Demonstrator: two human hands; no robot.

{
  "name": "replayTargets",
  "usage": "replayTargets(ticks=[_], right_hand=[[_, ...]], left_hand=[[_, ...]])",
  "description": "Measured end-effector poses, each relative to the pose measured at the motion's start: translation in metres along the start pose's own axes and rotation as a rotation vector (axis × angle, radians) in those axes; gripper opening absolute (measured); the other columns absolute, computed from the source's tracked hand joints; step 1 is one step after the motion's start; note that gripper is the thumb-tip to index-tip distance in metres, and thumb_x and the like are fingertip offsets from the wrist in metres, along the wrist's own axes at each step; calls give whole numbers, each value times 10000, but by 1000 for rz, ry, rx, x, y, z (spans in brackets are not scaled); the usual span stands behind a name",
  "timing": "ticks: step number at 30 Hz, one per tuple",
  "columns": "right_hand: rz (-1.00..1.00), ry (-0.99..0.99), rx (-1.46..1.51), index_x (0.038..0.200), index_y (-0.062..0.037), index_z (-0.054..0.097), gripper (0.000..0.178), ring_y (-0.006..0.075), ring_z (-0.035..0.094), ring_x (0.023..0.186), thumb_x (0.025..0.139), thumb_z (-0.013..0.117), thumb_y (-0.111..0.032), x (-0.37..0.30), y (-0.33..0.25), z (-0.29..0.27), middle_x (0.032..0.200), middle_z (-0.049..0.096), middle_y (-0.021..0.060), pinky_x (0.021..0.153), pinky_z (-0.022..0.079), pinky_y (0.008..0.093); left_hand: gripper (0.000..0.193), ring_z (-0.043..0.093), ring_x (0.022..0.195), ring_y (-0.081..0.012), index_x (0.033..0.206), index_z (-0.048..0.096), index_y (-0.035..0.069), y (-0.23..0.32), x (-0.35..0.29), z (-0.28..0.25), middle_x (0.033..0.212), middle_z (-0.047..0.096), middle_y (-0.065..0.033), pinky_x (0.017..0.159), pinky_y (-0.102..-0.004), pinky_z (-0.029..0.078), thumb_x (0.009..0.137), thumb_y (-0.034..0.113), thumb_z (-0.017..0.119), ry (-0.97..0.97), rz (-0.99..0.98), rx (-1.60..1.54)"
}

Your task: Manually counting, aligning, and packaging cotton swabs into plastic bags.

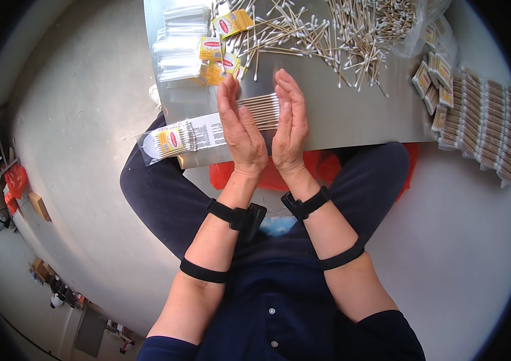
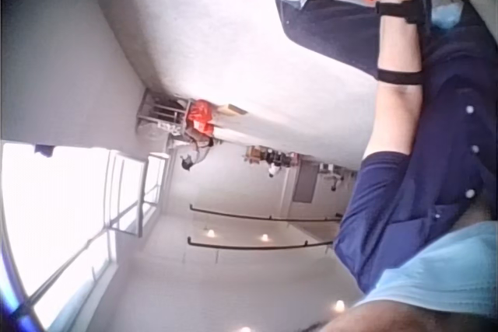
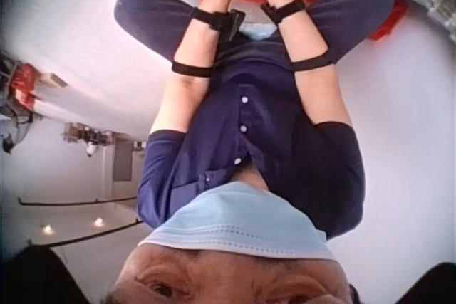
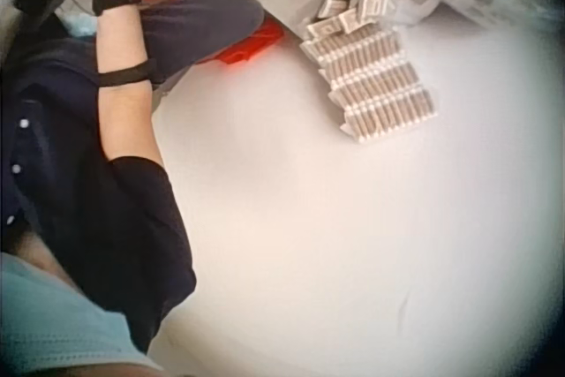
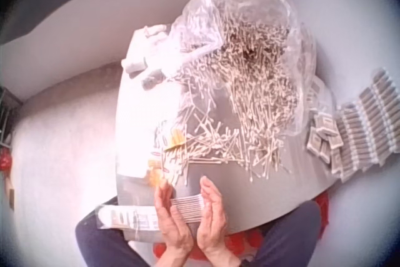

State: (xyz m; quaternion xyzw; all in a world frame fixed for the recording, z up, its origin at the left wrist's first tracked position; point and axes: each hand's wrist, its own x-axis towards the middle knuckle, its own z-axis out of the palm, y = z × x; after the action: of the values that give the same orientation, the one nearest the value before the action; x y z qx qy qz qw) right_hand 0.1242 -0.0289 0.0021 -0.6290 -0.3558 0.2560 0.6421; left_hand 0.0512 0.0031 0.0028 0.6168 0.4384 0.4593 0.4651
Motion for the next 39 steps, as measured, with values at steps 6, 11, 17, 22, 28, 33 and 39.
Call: replayTargets(ticks=[6, 11, 17, 22, 28, 33, 39], right_hand=[[27, 125, 154, 1328, 18, 493, 337, 289, 463, 1352, 1061, 330, -105, 6, 0, -2, 1455, 470, 182, 1122, 400, 409], [-1, 17, 28, 1319, 17, 507, 329, 292, 491, 1330, 1045, 347, -68, -1, -1, 11, 1432, 496, 184, 1111, 410, 398], [14, 29, -47, 1297, 3, 525, 326, 315, 503, 1322, 1025, 351, -40, -17, -4, 33, 1409, 527, 186, 1104, 406, 396], [-23, -13, -167, 1284, 1, 535, 328, 339, 508, 1313, 1012, 355, -26, -25, -12, 47, 1407, 530, 192, 1103, 399, 413], [72, 24, 63, 1289, 12, 541, 341, 332, 510, 1312, 1005, 355, -24, -23, -11, 44, 1417, 520, 194, 1090, 415, 408], [-64, -193, -178, 1325, -5, 532, 379, 337, 492, 1328, 947, 505, -14, -12, -30, 8, 1443, 497, 172, 1113, 392, 425], [-311, -667, -690, 1505, -59, 359, 798, 306, 218, 1503, 817, 741, -189, -12, -33, 2, 1596, 307, 116, 1231, 162, 471]], left_hand=[[530, 399, 1400, -281, 1555, 138, 8, 1, 8, -5, 1522, 371, -175, 1184, -403, 273, 1058, 71, 312, 62, -23, -69], [540, 493, 1324, -271, 1548, 128, 9, 0, 7, -8, 1478, 426, -187, 1139, -381, 348, 1046, 13, 326, 9, -72, -20], [537, 521, 1292, -268, 1550, 123, 34, -7, 0, -30, 1453, 456, -184, 1114, -389, 385, 1055, 28, 330, 21, -51, 57], [534, 520, 1293, -271, 1550, 129, 39, -9, 2, -50, 1445, 464, -182, 1113, -393, 390, 1057, 42, 335, 8, -38, 147], [513, 496, 1321, -264, 1539, 170, 20, -5, 3, -51, 1458, 459, -169, 1130, -387, 368, 1055, 41, 337, 55, -39, 134], [434, 537, 1262, -238, 1440, 396, 1, 22, 2, -78, 1406, 509, -137, 1082, -343, 407, 1011, -9, 459, 136, 8, 137], [233, 650, 925, -305, 1063, 645, 16, 46, -51, -111, 998, 644, -146, 814, -352, 533, 853, -84, 657, -182, -105, 363]])
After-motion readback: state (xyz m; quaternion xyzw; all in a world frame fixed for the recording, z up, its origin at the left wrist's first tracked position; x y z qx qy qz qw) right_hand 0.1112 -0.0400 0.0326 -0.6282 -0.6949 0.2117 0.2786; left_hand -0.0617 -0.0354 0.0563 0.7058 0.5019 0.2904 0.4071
